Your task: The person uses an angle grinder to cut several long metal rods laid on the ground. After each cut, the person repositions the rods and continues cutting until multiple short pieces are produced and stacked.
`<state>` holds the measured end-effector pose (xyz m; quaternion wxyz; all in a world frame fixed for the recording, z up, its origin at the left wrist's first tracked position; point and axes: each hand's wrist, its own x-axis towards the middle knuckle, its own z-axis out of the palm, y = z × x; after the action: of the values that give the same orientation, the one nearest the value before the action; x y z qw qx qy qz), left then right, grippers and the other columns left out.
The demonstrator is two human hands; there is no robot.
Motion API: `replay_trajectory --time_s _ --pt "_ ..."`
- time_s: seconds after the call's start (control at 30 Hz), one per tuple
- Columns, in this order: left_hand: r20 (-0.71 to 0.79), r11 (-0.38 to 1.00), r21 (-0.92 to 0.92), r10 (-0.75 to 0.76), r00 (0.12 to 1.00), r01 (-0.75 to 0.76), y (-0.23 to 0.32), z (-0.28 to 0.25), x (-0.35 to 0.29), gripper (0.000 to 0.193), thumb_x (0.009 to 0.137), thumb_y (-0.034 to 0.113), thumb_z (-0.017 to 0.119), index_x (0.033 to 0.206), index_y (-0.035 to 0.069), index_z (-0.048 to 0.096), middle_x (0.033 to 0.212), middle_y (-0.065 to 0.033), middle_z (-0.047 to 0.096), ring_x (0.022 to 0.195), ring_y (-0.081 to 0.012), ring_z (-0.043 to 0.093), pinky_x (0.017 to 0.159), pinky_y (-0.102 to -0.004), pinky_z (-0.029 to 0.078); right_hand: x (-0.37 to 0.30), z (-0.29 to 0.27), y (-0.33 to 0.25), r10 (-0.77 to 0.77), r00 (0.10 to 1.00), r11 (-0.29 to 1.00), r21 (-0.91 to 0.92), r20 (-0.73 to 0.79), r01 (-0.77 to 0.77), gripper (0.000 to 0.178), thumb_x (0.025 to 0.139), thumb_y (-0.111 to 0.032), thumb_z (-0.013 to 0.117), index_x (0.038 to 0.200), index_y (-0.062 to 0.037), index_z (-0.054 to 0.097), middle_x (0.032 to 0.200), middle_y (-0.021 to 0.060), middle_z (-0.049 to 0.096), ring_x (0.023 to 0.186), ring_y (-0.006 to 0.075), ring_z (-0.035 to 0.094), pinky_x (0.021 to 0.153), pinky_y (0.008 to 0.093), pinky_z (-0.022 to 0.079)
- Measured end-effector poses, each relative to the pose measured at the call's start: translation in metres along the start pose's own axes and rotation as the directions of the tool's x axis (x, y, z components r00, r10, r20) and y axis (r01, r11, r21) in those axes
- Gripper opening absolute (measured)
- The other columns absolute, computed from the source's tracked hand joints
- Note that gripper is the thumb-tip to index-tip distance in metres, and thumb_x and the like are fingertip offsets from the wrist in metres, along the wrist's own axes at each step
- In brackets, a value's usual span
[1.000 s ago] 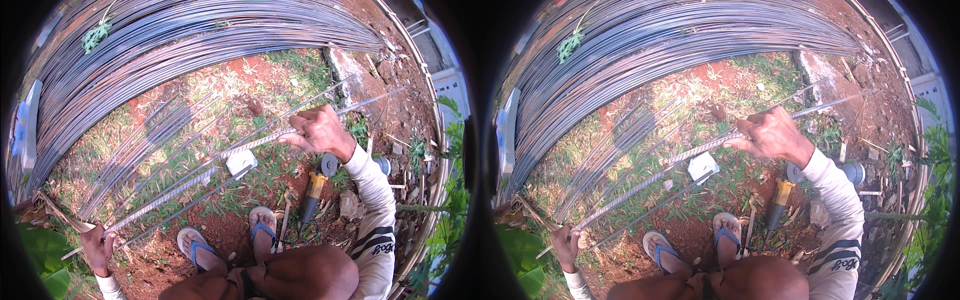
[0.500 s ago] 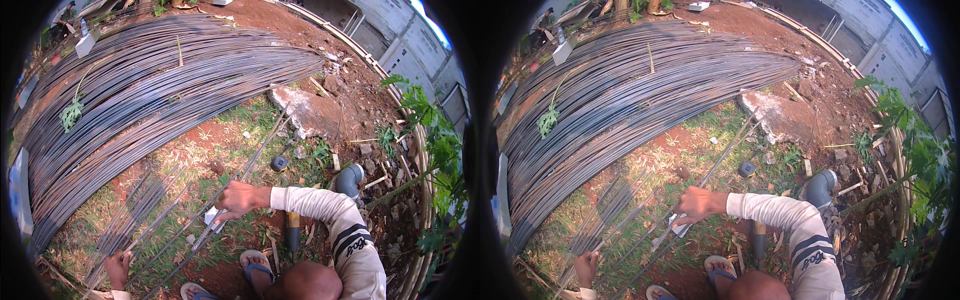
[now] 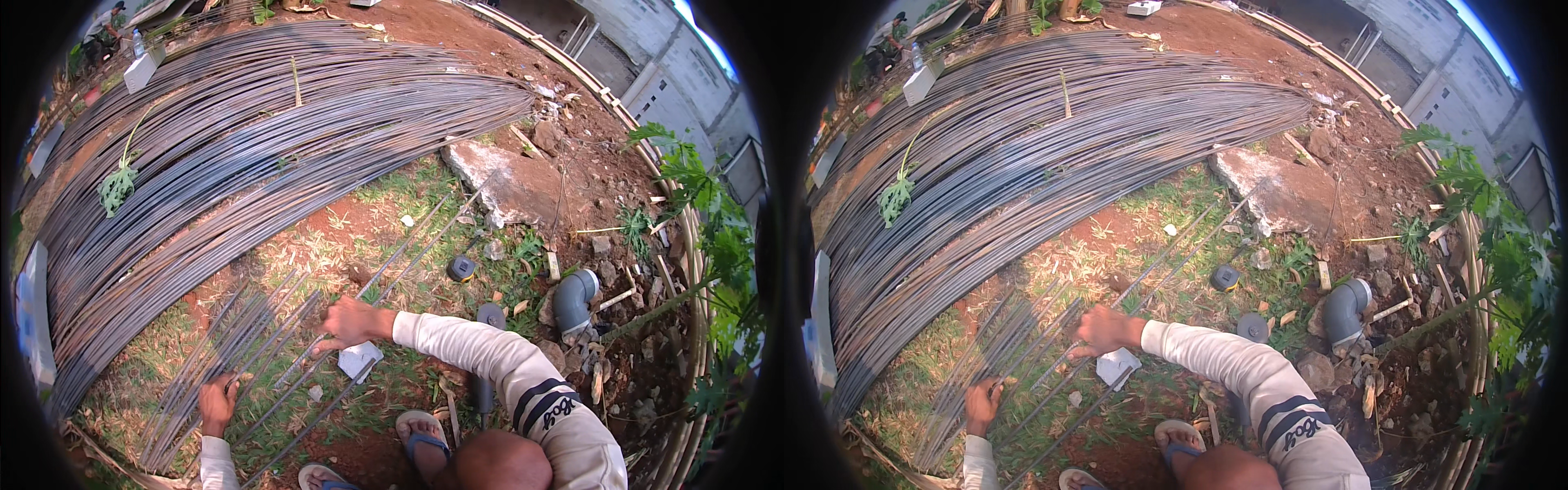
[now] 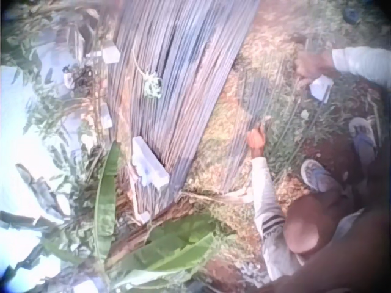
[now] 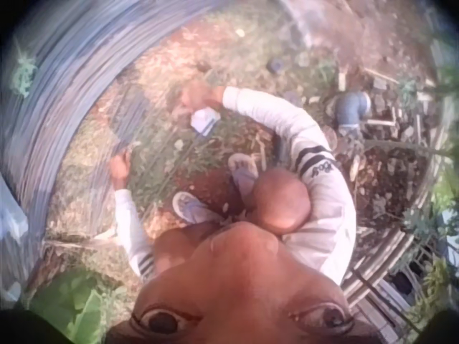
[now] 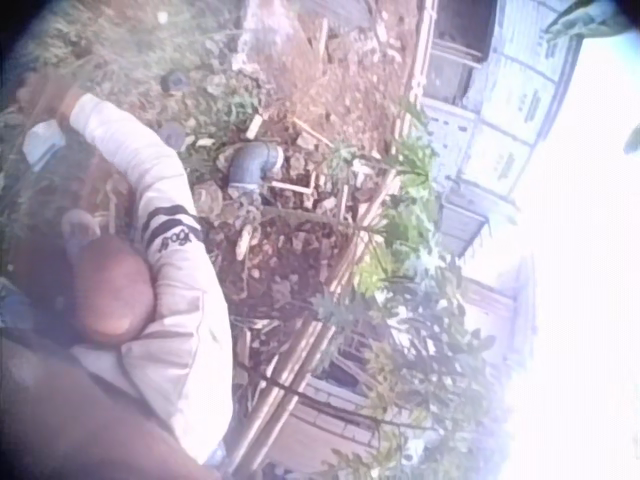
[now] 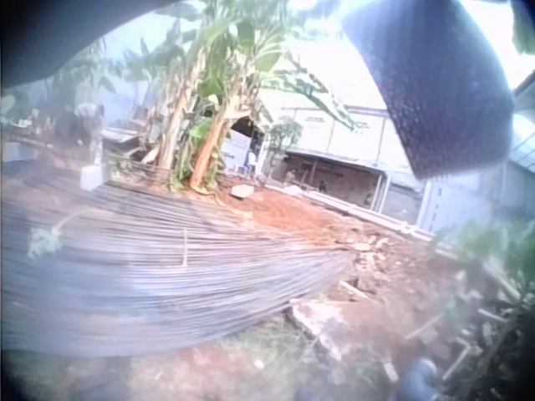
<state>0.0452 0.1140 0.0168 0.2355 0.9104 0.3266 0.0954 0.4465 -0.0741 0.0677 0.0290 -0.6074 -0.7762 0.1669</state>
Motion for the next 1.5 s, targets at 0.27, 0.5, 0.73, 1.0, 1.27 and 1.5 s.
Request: replay_trajectory --time_s 0.27,0.5,0.73,1.0,1.27,1.5 --pt "-0.344 0.994 0.024 -0.094 0.934 0.109 0.039 0.027 -0.047 0.023 0.089 0.003 0.08 0.111 0.003 0.072 0.112 -0.017 0.069 0.106 -0.0412 0.062 0.096 -0.0522 0.05 0.017 0.019 0.016 0.076 0.944 0.995 0.08 -0.321 -0.053 0.039 0.108 -0.036 0.063 0.131 -0.0049 0.064 0.125 0.0205 0.063 0.119 0.0411 0.066 0.096 0.0544 0.058" --pt "-0.199 0.994 -0.081 -0.09 0.976 0.075 0.072 0.046 -0.091 0.027 0.092 0.009 0.082 0.115 0.003 0.071 0.115 -0.0164 0.069 0.107 -0.0425 0.065 0.093 -0.0522 0.051 -0.06 -0.022 0.092 0.31 0.875 0.947 0.039 -0.372 -0.318 0.04 0.092 -0.012 0.069 0.13 -0.0058 0.061 0.125 0.0153 0.061 0.124 0.0381 0.06 0.1 0.0511 0.057" --pt "-0.033 0.977 -0.122 -0.181 0.983 0.176 0.061 0.048 -0.09 0.026 0.096 0.022 0.084 0.112 0.005 0.074 0.11 -0.015 0.071 0.096 -0.0395 0.071 0.081 -0.0485 0.056 -0.16 -0.032 0.169 0.373 0.923 0.914 -0.133 -0.099 -0.384 0.064 0.096 -0.048 0.071 0.145 -0.0079 0.064 0.139 0.0182 0.065 0.138 0.0422 0.057 0.12 0.0544 0.045" --pt "0.13 0.948 -0.101 -0.287 0.949 0.301 0.052 0.047 -0.087 0.03 0.092 0.03 0.088 0.103 0.004 0.077 0.098 -0.0155 0.076 0.083 -0.0392 0.072 0.075 -0.0471 0.056 -0.171 -0.018 0.192 0.4 0.915 0.892 -0.207 -0.058 -0.402 0.088 0.094 -0.078 0.063 0.147 -0.0078 0.064 0.138 0.0185 0.067 0.136 0.0404 0.058 0.124 0.0528 0.04" --pt "0.114 0.925 -0.164 -0.327 0.938 0.343 0.054 0.028 -0.097 0.031 0.091 0.028 0.09 0.106 0.005 0.077 0.097 -0.0158 0.077 0.081 -0.0323 0.075 0.073 -0.0447 0.057 -0.153 -0.001 0.182 0.353 0.935 0.916 -0.196 -0.022 -0.35 0.084 0.096 -0.079 0.062 0.144 -0.0099 0.066 0.142 0.0201 0.066 0.139 0.0418 0.058 0.126 0.0542 0.038" --pt "0.04 0.95 -0.142 -0.276 0.96 0.279 0.051 0.029 -0.099 0.025 0.097 0.026 0.084 0.097 0.006 0.07 0.083 -0.0132 0.07 0.071 -0.0353 0.067 0.065 -0.0451 0.05 -0.153 -0.016 0.171 0.355 0.935 0.929 -0.099 -0.022 -0.356 0.06 0.102 -0.063 0.065 0.127 -0.0091 0.075 0.12 0.018 0.073 0.12 0.0415 0.067 0.111 0.0511 0.05"
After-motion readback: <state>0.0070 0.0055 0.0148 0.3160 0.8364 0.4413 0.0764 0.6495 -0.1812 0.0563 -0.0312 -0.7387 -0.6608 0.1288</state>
